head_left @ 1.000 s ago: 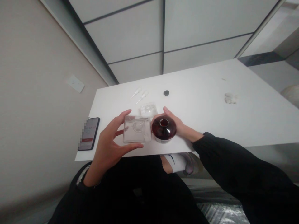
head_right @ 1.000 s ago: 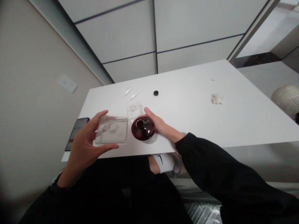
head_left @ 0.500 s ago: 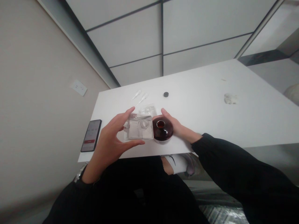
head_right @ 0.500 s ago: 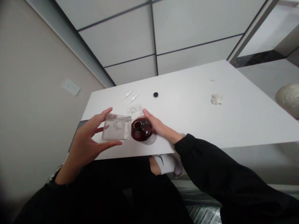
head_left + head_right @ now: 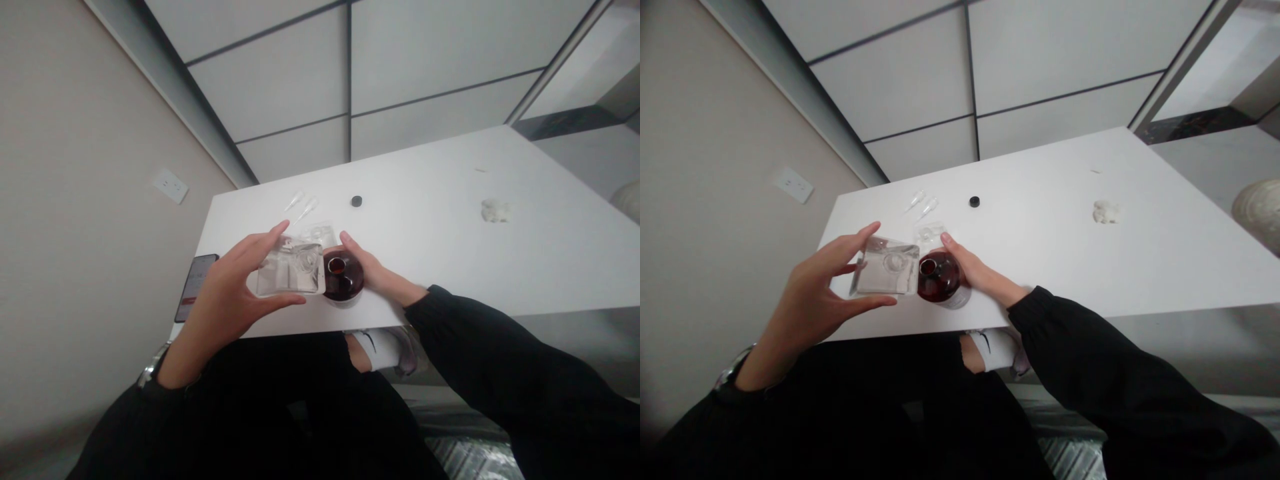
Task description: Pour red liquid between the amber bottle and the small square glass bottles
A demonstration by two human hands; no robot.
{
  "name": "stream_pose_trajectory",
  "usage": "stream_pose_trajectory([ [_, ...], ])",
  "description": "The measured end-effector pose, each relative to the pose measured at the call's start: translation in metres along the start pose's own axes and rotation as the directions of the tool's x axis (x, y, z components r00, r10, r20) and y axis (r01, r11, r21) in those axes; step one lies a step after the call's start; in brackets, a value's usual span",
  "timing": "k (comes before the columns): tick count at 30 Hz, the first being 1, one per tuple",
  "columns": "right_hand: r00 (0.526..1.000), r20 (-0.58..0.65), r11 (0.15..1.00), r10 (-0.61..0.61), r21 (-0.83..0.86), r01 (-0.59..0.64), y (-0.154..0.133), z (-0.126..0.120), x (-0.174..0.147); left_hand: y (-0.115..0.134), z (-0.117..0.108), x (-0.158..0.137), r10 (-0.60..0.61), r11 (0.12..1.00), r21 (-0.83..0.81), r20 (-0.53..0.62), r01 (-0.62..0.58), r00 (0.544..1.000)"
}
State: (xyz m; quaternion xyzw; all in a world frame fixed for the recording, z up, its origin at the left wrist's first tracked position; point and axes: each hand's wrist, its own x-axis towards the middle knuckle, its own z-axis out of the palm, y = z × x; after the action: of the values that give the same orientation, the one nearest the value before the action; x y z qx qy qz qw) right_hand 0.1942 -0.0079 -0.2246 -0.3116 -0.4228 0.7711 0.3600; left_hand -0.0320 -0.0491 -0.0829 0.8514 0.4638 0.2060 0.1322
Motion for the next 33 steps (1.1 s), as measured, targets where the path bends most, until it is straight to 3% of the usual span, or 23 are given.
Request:
stream_pose_trajectory([
  [12, 0.999, -0.038, 0.999, -0.004, -0.035, 0.003, -0.003, 0.002, 0.000, 0.006, -0.018, 0.007, 0.072, 0.989, 0.119, 0.101, -0.084, 0.992],
  [21, 1.000, -0.012, 1.000, -0.028, 0.009, 0.028, -0.007, 0.005, -0.001, 0.009, -0.023, 0.013, 0.042, 0.988, 0.143, 0.153, -0.065, 0.987],
  [33, 0.999, -0.023, 0.999, -0.027, 0.032, 0.027, -0.007, 0.006, -0.002, 0.011, -0.028, 0.022, 0.103, 0.971, 0.192, 0.193, -0.141, 0.976],
])
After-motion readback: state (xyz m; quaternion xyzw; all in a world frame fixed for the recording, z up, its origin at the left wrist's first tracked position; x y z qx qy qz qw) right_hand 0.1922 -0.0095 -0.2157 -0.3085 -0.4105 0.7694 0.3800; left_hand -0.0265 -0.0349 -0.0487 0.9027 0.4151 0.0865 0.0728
